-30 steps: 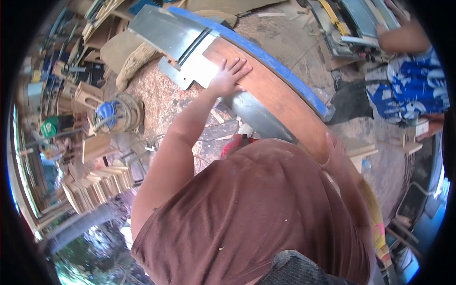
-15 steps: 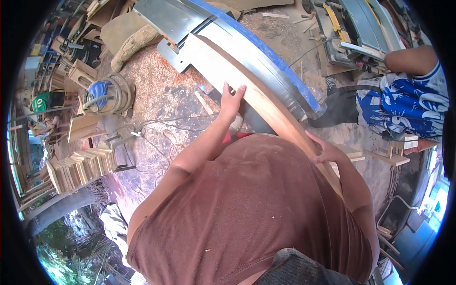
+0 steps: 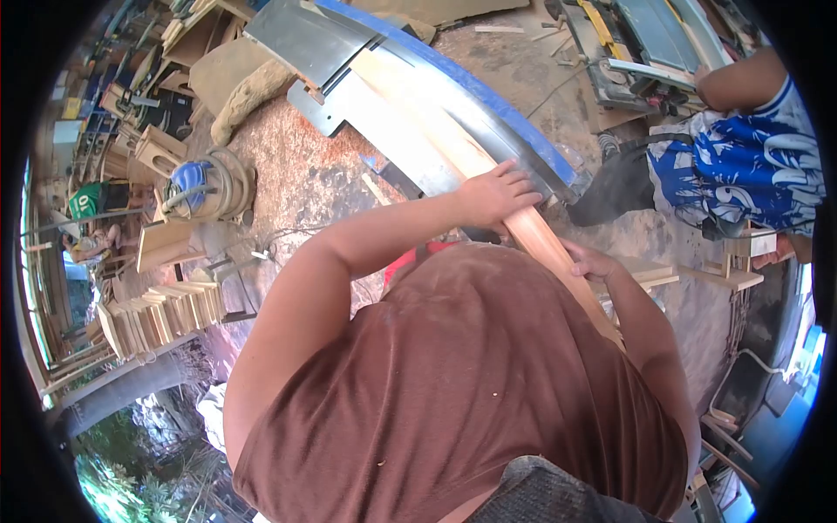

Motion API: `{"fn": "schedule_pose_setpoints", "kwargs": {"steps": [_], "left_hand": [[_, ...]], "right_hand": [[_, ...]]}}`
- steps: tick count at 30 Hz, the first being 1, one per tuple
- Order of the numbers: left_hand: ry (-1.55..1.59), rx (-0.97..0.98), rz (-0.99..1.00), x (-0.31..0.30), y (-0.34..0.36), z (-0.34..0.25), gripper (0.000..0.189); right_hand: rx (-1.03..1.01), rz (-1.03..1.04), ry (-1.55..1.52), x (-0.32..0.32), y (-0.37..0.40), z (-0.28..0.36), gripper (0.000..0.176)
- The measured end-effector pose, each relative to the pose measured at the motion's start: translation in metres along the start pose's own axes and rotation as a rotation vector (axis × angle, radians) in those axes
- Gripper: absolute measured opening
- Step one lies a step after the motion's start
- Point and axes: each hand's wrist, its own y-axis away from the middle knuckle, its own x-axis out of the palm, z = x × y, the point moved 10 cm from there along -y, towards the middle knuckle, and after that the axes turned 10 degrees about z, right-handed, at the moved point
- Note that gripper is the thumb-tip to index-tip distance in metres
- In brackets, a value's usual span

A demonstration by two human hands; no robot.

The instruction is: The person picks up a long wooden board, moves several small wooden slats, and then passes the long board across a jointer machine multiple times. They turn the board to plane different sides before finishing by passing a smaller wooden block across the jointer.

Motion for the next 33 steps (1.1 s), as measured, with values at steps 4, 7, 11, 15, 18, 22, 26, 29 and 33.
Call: {"fn": "schedule_pose_setpoints", "kwargs": {"steps": [4,7,11,15,18,22,26,29,33], "left_hand": [[0.034,-0.043,0.29,0.016,-0.02,0.014,0.078],[-0.045,-0.004,0.142,-0.003,-0.016,0.016,0.074],[-0.004,-0.086,0.07,-0.044,0.0,0.022,0.075],[-0.087,-0.234,0.087,-0.078,0.031,0.036,0.074],[-0.121,-0.345,0.171,-0.096,0.057,0.042,0.073],[-0.173,-0.396,0.211,-0.118,0.097,0.047,0.072],[-0.183,-0.428,0.126,-0.17,0.138,0.043,0.075],[-0.113,-0.524,0.111,-0.205,0.157,0.035,0.087],[0.015,-0.654,0.051,-0.22,0.184,0.037,0.089]], "right_hand": [[-0.02,-0.065,0.093,-0.007,0.011,0.013,0.116],[0.045,-0.276,0.142,-0.014,0.037,0.024,0.098],[0.178,-0.465,0.751,0.039,0.118,0.096,0.089],[0.342,-0.724,1.064,0.046,0.195,0.06,0.086],[0.322,-1.235,1.354,-0.002,0.224,0.007,0.08],[0.136,-1.185,1.247,0.021,0.187,0.033,0.072],[-0.096,-1.179,1.296,0.074,0.192,0.095,0.068],[-0.384,-1.456,1.594,0.117,0.242,0.131,0.072],[-1.214,-2.111,0.679,0.081,0.28,0.041,0.069]]}}
